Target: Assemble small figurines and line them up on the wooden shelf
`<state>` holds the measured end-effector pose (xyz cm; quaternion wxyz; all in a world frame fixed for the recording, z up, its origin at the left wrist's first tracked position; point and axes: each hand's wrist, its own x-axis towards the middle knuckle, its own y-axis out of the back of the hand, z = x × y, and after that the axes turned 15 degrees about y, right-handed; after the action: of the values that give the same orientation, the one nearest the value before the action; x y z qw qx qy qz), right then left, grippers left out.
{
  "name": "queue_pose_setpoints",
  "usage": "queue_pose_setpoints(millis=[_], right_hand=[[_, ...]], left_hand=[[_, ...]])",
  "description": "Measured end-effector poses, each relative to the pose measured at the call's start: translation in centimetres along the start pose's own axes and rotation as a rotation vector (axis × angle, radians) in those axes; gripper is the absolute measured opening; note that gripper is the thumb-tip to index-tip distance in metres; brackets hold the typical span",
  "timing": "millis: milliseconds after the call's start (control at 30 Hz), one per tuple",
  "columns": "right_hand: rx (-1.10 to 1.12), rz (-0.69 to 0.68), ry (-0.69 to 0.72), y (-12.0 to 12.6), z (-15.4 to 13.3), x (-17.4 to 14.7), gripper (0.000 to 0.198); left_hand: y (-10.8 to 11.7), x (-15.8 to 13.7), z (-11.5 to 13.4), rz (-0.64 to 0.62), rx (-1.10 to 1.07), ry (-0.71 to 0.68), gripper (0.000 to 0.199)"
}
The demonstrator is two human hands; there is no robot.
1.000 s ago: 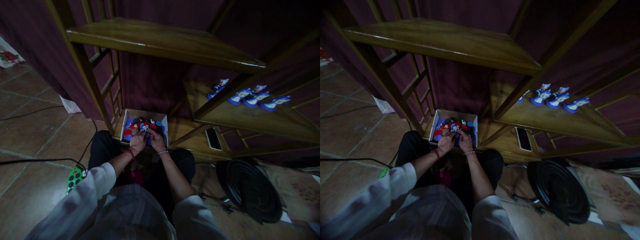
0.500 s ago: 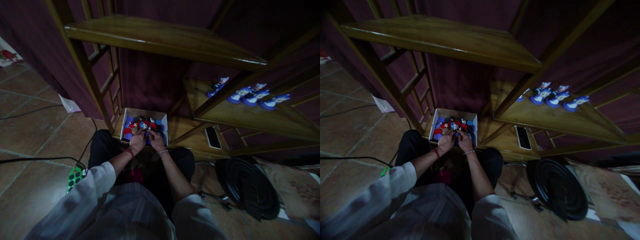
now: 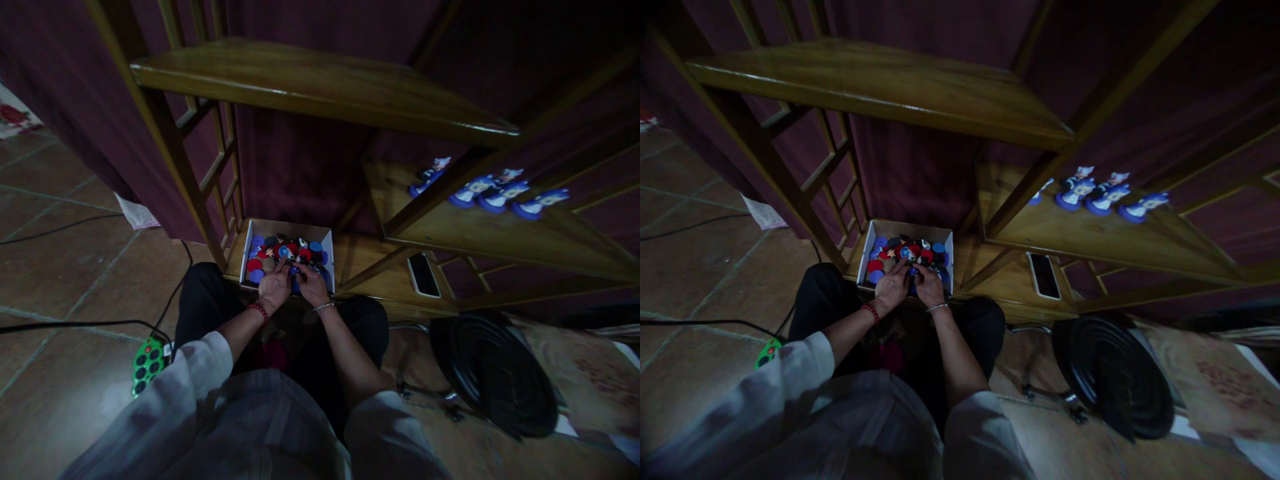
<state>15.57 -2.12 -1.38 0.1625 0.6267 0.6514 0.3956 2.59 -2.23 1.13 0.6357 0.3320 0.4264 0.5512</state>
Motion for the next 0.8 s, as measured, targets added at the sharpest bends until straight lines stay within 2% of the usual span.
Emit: queue_pose_setpoints(millis=[133, 667, 800], right_hand=[[0.0, -0.002, -0.001, 0.0, 0.1, 0.0, 0.038], [-0.05, -0.015, -0.013, -0.4, 0.2, 0.0, 0.039], [-0.045, -0.009, -0.022, -0.4, 0.2, 0.0, 0.039]], left_hand=[[0.0, 0.0, 0.0, -0.019, 0.003, 0.006, 0.033], [-1.0, 0.2, -0.3, 0.074, 0.043, -0.031, 0.03], [-1.0, 0.3, -0.3, 0.066, 0.028, -0.026, 0.03]])
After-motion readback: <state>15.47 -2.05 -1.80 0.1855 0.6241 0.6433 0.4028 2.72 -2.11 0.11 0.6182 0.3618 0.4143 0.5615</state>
